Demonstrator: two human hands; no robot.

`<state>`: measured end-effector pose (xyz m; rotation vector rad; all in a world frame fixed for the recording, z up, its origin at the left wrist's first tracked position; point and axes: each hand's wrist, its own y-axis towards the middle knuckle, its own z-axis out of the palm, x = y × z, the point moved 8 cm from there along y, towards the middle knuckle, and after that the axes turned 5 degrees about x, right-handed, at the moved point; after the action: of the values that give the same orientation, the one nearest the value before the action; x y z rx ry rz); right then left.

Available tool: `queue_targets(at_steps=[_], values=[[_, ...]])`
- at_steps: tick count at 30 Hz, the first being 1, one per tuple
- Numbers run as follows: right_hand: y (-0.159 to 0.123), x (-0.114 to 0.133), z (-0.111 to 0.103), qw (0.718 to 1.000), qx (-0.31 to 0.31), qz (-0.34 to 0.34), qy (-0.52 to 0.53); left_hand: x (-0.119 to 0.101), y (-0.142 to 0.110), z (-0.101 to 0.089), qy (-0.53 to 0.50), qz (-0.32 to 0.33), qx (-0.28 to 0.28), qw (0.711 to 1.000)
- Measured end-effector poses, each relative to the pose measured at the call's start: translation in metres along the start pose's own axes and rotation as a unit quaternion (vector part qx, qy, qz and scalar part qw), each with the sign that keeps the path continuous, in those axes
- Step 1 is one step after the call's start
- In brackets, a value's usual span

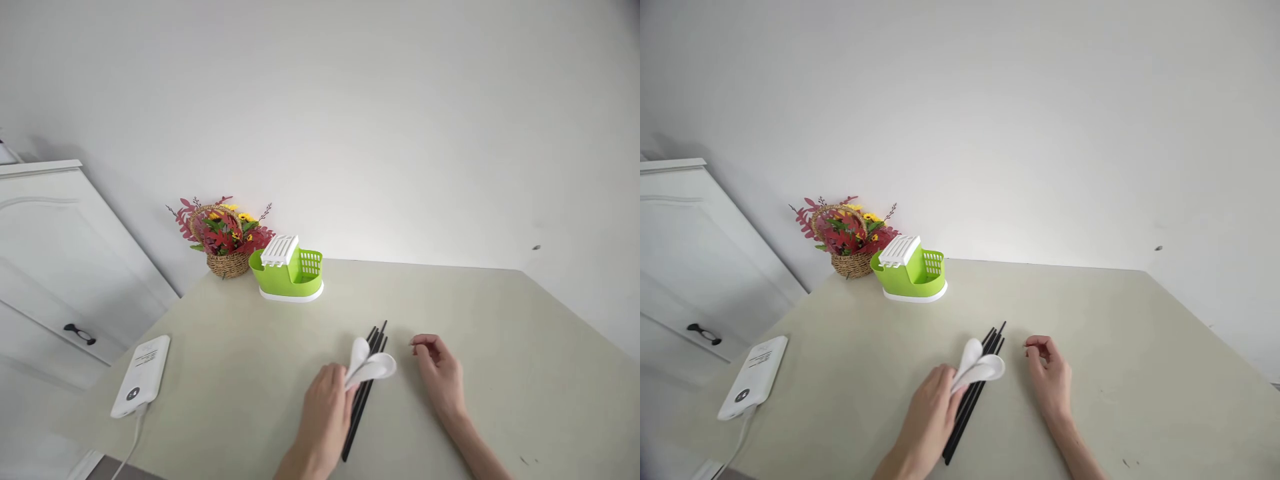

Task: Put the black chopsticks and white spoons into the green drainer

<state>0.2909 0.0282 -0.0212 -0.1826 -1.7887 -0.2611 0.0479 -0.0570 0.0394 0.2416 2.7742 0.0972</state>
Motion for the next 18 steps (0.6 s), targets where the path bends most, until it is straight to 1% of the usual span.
queue_targets(at_steps=[2,3,4,6,9,11,15,18], values=[[0.003,-0.006,-0.005,0.999,-0.019,0.018,0.048,-0.031,0.004,0.012,-0.009,0.018,0.037,0.999],[0.005,-0.008,-0.007,0.997,-0.026,0.021,0.076,-0.043,0.007,0.017,-0.005,0.021,0.054,0.998],[0.007,-0.009,-0.009,0.994,-0.03,0.021,0.107,-0.053,0.01,0.022,0.002,0.021,0.069,0.997],[0.01,-0.011,-0.012,0.985,-0.035,0.021,0.166,-0.065,0.015,0.029,0.022,0.013,0.093,0.995],[0.015,-0.015,-0.012,0.973,-0.021,0.031,0.226,-0.073,0.021,0.034,0.041,0.006,0.105,0.994],[0.017,-0.015,-0.011,0.972,-0.009,0.033,0.231,-0.076,0.024,0.035,0.05,0.007,0.102,0.993],[0.015,-0.009,-0.007,0.986,0.01,0.022,0.162,-0.078,0.027,0.043,0.084,0.0,0.108,0.991],[0.013,-0.005,-0.002,0.994,0.028,0.019,0.105,-0.08,0.027,0.05,0.09,-0.002,0.114,0.989]])
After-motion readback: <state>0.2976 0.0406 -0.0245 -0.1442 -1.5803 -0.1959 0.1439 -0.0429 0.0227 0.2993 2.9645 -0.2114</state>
